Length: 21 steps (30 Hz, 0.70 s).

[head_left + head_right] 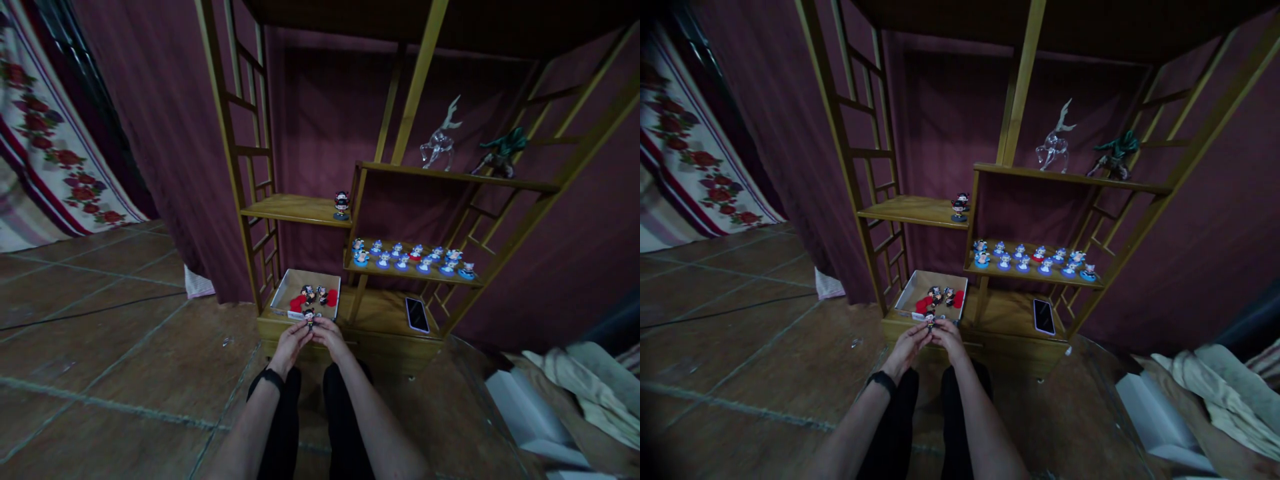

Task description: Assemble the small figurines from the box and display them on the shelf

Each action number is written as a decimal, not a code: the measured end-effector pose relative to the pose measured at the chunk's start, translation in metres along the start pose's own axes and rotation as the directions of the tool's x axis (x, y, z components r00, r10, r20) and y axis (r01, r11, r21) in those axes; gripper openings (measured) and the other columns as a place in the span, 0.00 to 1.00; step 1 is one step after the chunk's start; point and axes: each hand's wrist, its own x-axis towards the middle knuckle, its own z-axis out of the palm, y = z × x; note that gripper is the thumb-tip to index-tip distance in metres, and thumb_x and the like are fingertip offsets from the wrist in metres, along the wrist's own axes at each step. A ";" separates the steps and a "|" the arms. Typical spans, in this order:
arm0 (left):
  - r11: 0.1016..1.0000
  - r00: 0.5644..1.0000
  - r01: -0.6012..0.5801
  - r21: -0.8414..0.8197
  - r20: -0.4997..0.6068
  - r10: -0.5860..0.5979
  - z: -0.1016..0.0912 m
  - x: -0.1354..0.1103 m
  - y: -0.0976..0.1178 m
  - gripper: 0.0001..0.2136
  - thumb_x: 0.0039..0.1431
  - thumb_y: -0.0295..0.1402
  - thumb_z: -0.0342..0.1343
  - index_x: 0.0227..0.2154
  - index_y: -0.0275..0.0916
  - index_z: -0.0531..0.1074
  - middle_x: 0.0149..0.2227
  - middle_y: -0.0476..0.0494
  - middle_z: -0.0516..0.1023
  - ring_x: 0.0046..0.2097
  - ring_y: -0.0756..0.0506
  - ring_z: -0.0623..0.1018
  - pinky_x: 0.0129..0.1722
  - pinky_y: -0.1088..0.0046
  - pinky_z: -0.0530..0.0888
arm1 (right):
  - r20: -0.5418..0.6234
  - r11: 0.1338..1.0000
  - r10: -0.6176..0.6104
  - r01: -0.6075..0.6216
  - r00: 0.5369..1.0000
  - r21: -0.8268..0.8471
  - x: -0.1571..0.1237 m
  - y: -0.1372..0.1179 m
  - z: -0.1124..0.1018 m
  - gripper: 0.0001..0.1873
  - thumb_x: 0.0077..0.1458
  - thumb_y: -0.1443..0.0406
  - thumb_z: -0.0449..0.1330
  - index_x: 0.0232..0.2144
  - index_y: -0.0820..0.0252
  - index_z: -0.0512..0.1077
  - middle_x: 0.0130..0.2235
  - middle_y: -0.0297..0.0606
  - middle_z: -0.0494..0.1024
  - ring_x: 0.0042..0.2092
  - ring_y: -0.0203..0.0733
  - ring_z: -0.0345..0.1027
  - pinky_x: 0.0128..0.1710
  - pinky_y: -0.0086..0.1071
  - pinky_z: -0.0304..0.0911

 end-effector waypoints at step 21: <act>0.976 0.996 -0.071 0.204 0.058 0.060 0.006 -0.002 -0.008 0.17 0.33 0.24 0.66 0.32 0.33 0.72 0.25 0.46 0.77 0.26 0.52 0.75 0.29 0.78 0.70 | -0.050 0.998 0.032 -0.034 0.998 -0.048 0.009 0.008 -0.005 0.15 0.34 0.67 0.60 0.30 0.58 0.66 0.25 0.28 0.73 0.26 0.33 0.68 0.32 0.32 0.65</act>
